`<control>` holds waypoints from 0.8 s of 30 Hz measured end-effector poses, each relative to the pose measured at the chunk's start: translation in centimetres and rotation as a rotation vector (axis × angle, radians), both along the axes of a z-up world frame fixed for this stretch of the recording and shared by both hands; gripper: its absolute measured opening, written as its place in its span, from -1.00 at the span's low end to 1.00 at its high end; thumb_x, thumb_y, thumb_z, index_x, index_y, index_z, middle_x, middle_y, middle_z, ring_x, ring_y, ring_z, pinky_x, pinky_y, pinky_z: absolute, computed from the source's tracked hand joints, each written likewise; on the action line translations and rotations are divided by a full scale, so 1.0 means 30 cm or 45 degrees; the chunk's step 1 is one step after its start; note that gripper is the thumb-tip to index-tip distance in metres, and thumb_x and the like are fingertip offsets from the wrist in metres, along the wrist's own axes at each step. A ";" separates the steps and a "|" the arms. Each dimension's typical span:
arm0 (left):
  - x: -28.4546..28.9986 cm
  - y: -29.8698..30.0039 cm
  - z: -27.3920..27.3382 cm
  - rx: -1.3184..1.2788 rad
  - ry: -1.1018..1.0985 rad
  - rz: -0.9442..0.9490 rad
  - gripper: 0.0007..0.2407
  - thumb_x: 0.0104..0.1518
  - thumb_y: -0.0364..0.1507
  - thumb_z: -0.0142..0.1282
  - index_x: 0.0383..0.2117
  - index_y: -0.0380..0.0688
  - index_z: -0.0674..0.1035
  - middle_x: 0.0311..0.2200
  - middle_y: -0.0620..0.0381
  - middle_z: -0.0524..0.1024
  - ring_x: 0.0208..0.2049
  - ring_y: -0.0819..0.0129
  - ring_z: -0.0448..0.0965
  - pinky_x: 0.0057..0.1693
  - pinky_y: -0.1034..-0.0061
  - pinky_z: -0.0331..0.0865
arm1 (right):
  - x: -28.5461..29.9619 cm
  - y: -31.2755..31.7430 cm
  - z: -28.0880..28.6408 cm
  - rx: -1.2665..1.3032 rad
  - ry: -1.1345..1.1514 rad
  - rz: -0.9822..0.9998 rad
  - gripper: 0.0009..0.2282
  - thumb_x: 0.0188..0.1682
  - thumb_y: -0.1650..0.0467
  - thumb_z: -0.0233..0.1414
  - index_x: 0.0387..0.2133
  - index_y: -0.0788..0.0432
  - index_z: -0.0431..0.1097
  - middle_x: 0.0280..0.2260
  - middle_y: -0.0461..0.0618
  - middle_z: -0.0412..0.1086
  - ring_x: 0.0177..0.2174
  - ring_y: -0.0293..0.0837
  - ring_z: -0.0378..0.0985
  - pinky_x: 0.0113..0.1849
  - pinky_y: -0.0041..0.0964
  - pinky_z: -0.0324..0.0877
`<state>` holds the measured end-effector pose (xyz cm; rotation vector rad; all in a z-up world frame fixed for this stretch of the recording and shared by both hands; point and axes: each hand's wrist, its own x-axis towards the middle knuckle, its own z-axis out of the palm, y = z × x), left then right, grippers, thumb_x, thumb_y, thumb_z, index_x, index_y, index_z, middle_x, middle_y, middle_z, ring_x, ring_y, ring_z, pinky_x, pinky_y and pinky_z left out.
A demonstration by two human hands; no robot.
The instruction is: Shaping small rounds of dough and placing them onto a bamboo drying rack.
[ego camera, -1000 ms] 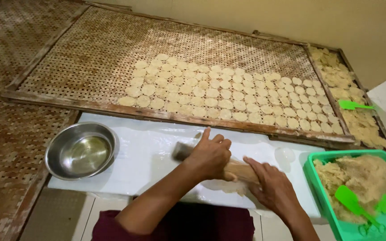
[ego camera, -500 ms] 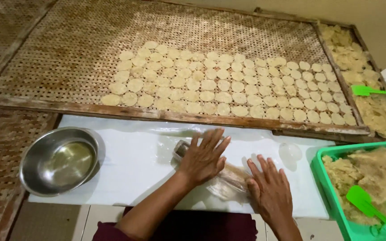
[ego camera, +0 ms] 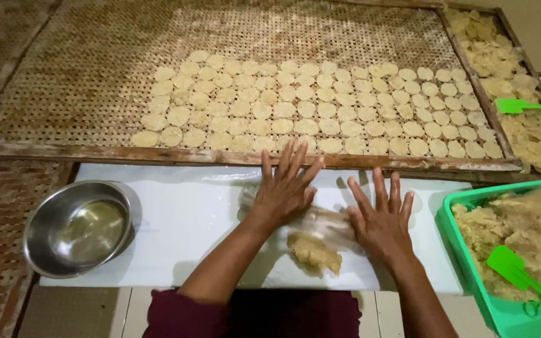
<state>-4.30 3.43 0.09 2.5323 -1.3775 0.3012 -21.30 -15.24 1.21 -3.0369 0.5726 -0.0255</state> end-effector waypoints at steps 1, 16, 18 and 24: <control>-0.015 0.019 -0.008 -0.064 0.004 -0.024 -0.43 0.23 -0.09 -0.03 0.41 0.30 0.15 0.47 -0.07 -0.07 0.49 -0.07 -0.29 0.34 -0.46 -0.29 | -0.015 0.024 0.011 -0.008 0.005 0.000 -0.50 0.15 -0.02 -0.50 0.40 -0.47 -0.18 0.47 -0.05 -0.46 0.40 0.21 -0.60 0.26 0.41 -0.45; -0.047 0.062 0.180 0.537 0.076 -0.287 -0.51 -0.03 0.08 0.26 -0.12 0.04 0.63 0.33 -0.03 0.18 0.43 0.01 -0.13 0.38 -0.40 -0.51 | -0.052 0.000 0.199 -0.145 -0.143 0.543 -0.47 -0.28 0.38 0.30 0.03 -0.11 0.36 -0.38 -0.05 0.40 -0.46 -0.13 0.40 -0.53 -0.32 0.44; -0.024 0.043 0.243 0.332 0.081 -0.270 -0.52 -0.07 -0.03 0.35 -0.09 0.02 0.55 0.16 0.02 0.32 0.31 0.05 0.08 0.40 -0.39 -0.41 | -0.038 0.028 0.390 -0.307 -0.200 0.524 -0.46 -0.29 0.34 0.30 0.03 -0.11 0.34 -0.38 -0.05 0.42 -0.47 -0.13 0.43 -0.49 -0.29 0.46; -0.023 0.043 0.526 -0.191 -0.126 -0.242 -0.69 -0.08 -0.39 0.33 -0.20 0.02 0.50 -0.29 0.16 0.58 -0.30 0.23 0.55 -0.08 0.19 0.37 | -0.096 0.058 0.669 -0.329 -0.244 0.383 -0.30 -0.22 0.20 0.19 0.27 -0.06 0.16 -0.13 -0.01 0.41 -0.34 -0.06 0.46 -0.21 -0.08 0.33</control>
